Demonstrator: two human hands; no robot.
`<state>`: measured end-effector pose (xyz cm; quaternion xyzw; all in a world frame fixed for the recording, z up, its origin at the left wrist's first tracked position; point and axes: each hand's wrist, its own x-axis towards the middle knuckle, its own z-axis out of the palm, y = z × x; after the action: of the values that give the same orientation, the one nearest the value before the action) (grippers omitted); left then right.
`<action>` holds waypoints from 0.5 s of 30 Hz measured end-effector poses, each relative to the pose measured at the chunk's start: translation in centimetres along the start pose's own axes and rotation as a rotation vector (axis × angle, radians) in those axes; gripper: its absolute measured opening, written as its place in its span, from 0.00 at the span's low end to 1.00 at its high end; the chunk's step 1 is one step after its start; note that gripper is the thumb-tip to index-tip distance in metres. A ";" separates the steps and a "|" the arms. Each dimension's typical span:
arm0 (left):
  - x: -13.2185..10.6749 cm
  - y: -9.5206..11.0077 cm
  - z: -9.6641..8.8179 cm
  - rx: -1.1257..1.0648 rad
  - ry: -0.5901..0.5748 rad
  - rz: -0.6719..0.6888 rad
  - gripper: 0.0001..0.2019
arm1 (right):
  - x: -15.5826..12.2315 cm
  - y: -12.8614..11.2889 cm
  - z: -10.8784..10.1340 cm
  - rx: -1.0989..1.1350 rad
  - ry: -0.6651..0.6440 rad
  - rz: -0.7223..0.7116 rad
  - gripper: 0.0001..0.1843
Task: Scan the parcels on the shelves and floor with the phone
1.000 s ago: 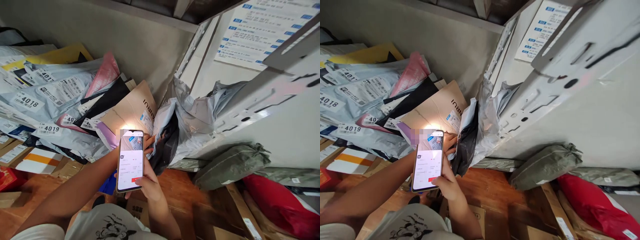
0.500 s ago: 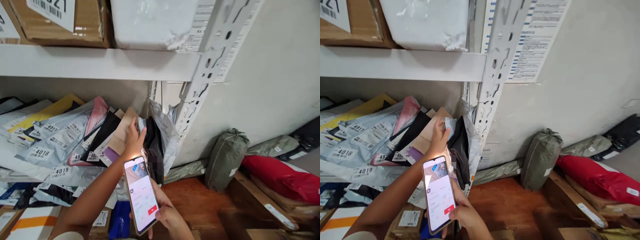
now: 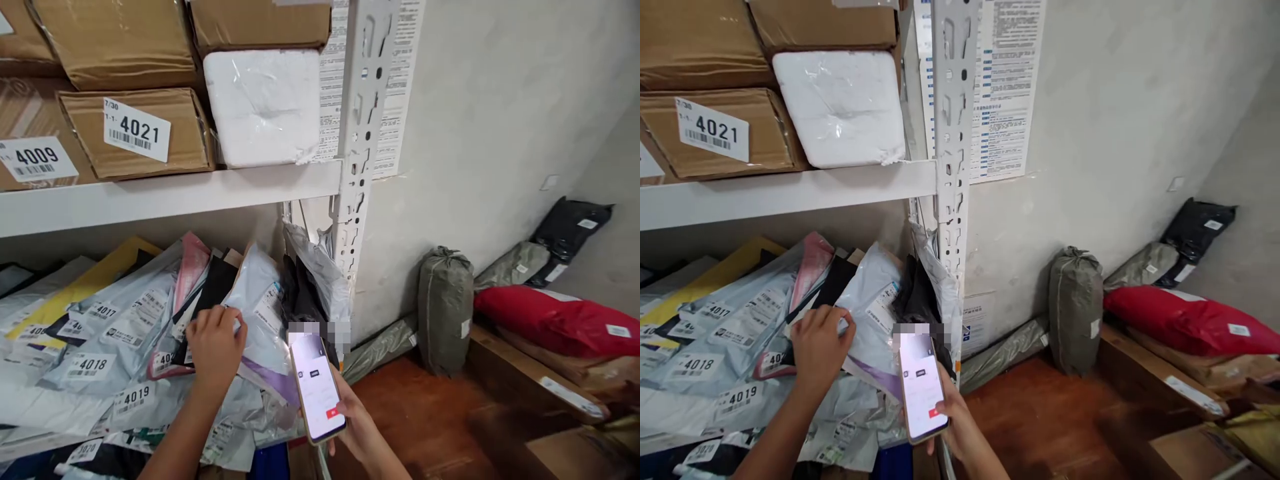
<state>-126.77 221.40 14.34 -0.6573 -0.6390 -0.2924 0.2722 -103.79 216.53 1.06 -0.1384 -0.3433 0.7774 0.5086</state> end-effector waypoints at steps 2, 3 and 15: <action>-0.7 -0.8 -0.1 0.083 0.166 0.007 0.10 | 0.1 -0.2 -0.2 0.003 0.028 -0.006 0.49; -0.7 -0.9 0.1 0.090 0.189 0.085 0.11 | 0.1 -0.3 -0.1 0.004 0.028 -0.004 0.50; -0.7 5.8 3.9 0.004 -0.325 0.545 0.19 | -0.9 1.2 1.3 0.106 -0.067 -0.027 0.49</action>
<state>-120.83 223.53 11.27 -0.8419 -0.4750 -0.0988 0.2363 -104.97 214.92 1.07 -0.0805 -0.3200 0.7917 0.5142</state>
